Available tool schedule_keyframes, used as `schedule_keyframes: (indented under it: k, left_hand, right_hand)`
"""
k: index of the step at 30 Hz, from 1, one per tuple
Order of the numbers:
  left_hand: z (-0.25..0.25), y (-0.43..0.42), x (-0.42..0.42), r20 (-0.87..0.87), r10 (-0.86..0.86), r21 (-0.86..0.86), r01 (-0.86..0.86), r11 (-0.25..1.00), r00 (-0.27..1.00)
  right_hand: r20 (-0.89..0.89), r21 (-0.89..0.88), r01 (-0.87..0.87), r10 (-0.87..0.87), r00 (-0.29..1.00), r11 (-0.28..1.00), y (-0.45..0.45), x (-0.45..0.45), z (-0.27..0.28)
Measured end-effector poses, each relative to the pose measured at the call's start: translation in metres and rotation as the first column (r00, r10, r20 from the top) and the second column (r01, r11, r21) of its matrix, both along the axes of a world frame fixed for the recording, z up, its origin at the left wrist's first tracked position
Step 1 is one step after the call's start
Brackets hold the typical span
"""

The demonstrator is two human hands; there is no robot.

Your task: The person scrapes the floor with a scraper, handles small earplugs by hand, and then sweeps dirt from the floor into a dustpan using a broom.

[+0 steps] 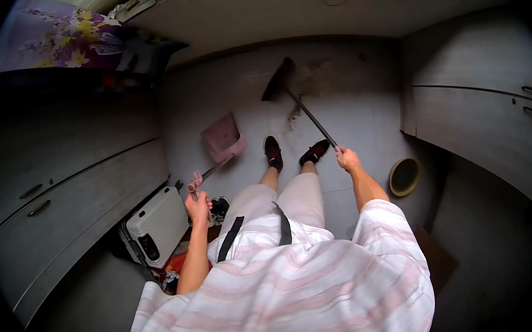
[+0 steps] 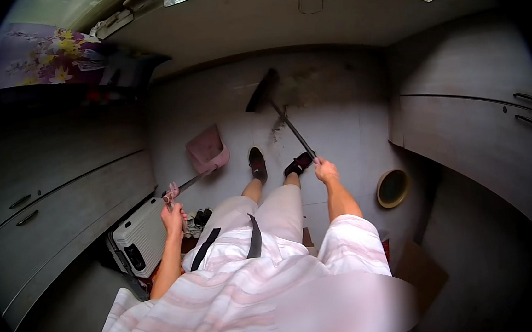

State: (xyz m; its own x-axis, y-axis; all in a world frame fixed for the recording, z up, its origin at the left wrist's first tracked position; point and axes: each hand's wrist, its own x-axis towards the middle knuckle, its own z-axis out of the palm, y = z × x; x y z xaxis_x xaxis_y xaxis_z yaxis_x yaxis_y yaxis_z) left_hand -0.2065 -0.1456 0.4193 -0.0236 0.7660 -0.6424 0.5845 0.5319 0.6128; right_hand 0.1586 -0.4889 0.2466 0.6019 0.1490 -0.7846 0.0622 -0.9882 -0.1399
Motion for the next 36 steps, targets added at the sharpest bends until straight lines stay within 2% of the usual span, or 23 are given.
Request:
schedule_keyframes:
  k: [2, 4, 7, 10, 13, 14, 15, 19, 21, 25, 29, 31, 33, 35, 36]
  left_hand:
    - [0.004, 0.004, 0.006, 0.021, 0.02, 0.001, -0.02, 1.0, 1.0]
    - [0.002, 0.011, 0.003, 0.026, 0.044, 0.011, -0.044, 0.999, 0.999]
    - [-0.014, 0.024, -0.006, 0.059, 0.098, 0.01, -0.099, 0.995, 0.993]
    - [-0.022, 0.028, -0.008, 0.067, 0.115, 0.003, -0.115, 0.993, 0.991]
    - [-0.034, 0.029, -0.01, 0.07, 0.113, -0.017, -0.113, 0.994, 0.991]
    - [-0.035, 0.029, -0.007, 0.067, 0.114, -0.006, -0.114, 0.993, 0.991]
    - [-0.037, 0.03, -0.005, 0.074, 0.116, -0.007, -0.116, 0.993, 0.99]
    - [-0.039, 0.04, 0.003, 0.063, 0.094, -0.028, -0.092, 0.995, 0.994]
    - [-0.036, 0.047, 0.006, 0.051, 0.09, -0.028, -0.089, 0.996, 0.995]
    - [-0.028, 0.043, 0.012, 0.055, 0.069, -0.028, -0.068, 0.997, 0.996]
    - [-0.008, 0.03, 0.031, 0.074, 0.106, -0.023, -0.104, 0.994, 0.992]
    - [0.002, 0.023, 0.035, 0.03, 0.06, -0.016, -0.059, 0.998, 0.998]
    - [0.0, 0.019, 0.033, 0.044, 0.064, -0.028, -0.063, 0.998, 0.997]
    - [-0.004, 0.013, 0.037, 0.052, 0.044, -0.021, -0.042, 0.999, 0.998]
    - [0.001, 0.011, 0.043, 0.068, 0.043, -0.025, -0.041, 0.999, 0.997]
  right_hand:
    - [-0.002, -0.042, 0.043, -0.043, 0.999, 0.998, -0.054, 0.004, -0.003]
    - [-0.05, -0.122, 0.182, -0.189, 0.981, 0.976, -0.079, 0.01, 0.031]
    - [-0.052, -0.172, 0.262, -0.275, 0.96, 0.95, -0.076, 0.017, 0.091]
    - [-0.014, -0.016, 0.015, -0.015, 1.0, 1.0, -0.074, 0.02, 0.11]
    - [0.056, 0.09, -0.084, 0.08, 0.995, 0.992, -0.046, -0.004, 0.149]
    - [0.254, 0.168, -0.276, 0.229, 0.94, 0.946, -0.058, -0.012, 0.124]
    - [0.262, 0.166, -0.28, 0.231, 0.937, 0.946, -0.042, -0.011, 0.135]
    - [-0.058, 0.167, 0.006, 0.004, 0.998, 0.986, 0.069, -0.003, 0.168]
    - [-0.038, 0.23, -0.04, 0.05, 0.998, 0.972, 0.102, 0.013, 0.129]
    - [-0.234, 0.113, 0.08, -0.052, 0.971, 0.99, 0.17, 0.059, 0.097]
    - [-0.213, 0.061, 0.086, -0.071, 0.974, 0.994, 0.174, 0.086, 0.049]
    - [0.115, 0.036, -0.102, 0.097, 0.989, 0.994, 0.138, 0.091, 0.016]
    - [-0.021, 0.093, 0.069, -0.067, 0.998, 0.993, 0.097, 0.102, 0.009]
    - [-0.084, 0.075, 0.257, -0.251, 0.964, 0.963, 0.067, 0.104, 0.031]
    - [-0.061, 0.05, 0.294, -0.291, 0.955, 0.954, 0.052, 0.104, 0.034]
